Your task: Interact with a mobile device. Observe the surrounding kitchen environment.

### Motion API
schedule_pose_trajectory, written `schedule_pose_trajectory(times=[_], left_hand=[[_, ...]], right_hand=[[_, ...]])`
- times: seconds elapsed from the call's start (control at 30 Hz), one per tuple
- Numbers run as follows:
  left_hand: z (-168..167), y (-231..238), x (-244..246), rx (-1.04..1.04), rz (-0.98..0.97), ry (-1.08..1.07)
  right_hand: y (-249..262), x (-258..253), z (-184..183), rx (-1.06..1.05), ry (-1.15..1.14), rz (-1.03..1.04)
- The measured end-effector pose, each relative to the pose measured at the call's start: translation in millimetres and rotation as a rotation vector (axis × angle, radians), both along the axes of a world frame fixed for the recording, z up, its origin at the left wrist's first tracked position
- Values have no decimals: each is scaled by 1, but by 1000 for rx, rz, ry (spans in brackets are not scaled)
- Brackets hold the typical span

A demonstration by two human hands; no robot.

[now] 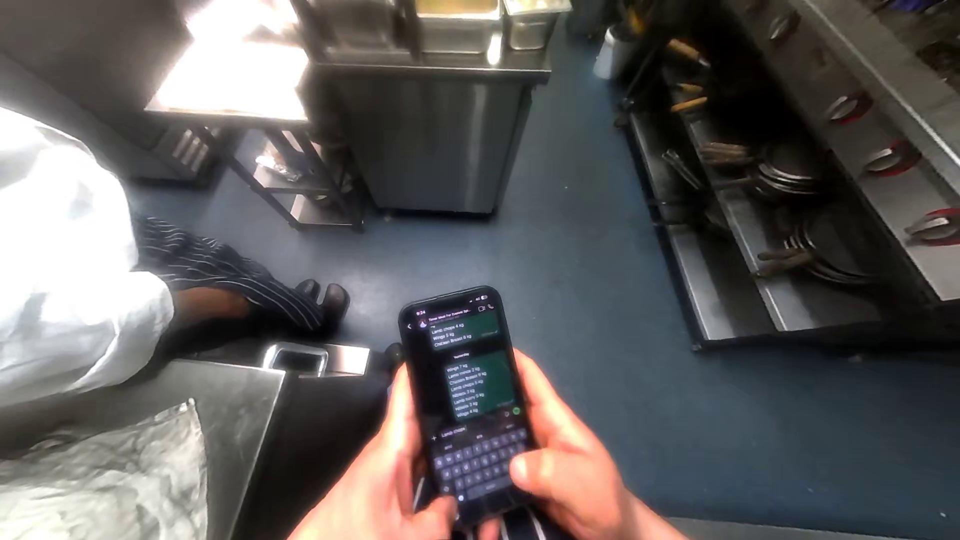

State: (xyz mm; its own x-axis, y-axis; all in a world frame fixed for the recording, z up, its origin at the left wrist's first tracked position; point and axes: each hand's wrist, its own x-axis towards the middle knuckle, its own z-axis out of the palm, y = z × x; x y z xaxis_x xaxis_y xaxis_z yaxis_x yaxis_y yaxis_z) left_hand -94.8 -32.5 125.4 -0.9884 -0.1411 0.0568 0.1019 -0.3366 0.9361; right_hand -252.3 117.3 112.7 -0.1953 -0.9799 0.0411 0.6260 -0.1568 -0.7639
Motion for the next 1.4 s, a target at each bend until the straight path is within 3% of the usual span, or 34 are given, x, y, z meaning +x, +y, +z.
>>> schedule_pose_trajectory(times=[0.27, 0.67, 0.93, 1.4], left_hand=[[-9, 0, 1, 18, 4, 129], [-3, 1, 5, 27, 17, 77], [-1, 1, 2, 43, -10, 58], [-4, 2, 2, 33, -15, 77]], right_hand=[[-4, 4, 2, 45, 89, -44], [0, 4, 4, 48, 175, -14], [3, -2, -4, -51, 2, 47], [-1, 6, 6, 118, 157, -79]])
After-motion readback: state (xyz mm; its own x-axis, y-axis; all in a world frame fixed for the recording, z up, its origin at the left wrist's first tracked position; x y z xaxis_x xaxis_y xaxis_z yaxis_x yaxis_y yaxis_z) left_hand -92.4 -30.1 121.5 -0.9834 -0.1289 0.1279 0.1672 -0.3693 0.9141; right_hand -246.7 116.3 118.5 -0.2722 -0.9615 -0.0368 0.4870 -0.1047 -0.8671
